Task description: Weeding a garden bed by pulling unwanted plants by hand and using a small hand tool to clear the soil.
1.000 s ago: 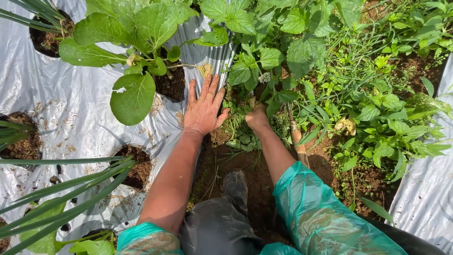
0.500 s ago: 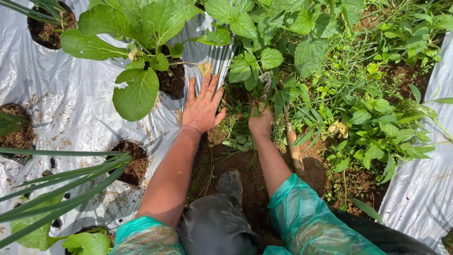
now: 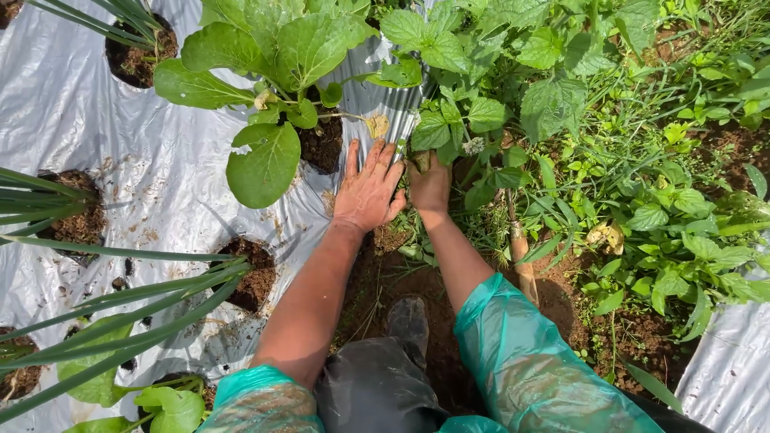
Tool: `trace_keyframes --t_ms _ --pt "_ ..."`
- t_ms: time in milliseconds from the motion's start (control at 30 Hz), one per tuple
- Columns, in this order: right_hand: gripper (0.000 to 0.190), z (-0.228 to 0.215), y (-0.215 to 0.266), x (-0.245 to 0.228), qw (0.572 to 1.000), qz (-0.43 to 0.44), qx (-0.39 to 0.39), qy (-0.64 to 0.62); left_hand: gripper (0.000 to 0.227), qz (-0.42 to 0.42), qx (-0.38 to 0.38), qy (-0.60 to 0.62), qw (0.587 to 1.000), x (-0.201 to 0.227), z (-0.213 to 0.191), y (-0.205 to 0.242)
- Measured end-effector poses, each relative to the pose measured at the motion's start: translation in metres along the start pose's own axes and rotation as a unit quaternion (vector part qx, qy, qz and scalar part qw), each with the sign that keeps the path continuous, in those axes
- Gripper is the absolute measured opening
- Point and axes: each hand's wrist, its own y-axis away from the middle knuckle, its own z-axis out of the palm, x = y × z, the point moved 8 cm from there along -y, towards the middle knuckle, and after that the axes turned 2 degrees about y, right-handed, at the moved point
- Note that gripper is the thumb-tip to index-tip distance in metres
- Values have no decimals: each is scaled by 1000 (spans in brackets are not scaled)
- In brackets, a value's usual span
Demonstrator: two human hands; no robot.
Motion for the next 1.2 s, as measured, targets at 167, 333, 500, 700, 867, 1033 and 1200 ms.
trace_keyframes --t_ms 167,333,500,700,867,1033,1200 --pt "23 -18 -4 -29 999 -44 -15 9 54 3 2 -5 1000 2 -2 0" --pt "15 6 -15 27 998 13 -64 12 55 2 -11 -4 1000 2 -6 -1" --pt "24 -12 -2 49 997 70 -43 -11 55 9 -21 -17 1000 5 -14 -1" --pt "34 -30 8 123 982 185 -17 46 54 12 -18 -4 1000 8 -16 0" --pt "30 -83 33 53 965 247 -41 -76 55 6 4 10 1000 4 -9 -2" --pt "16 -90 38 74 970 193 26 -148 53 -5 10 67 998 5 -14 -4" --pt "32 -138 50 60 961 247 66 -104 51 -23 42 103 994 9 -22 -12"
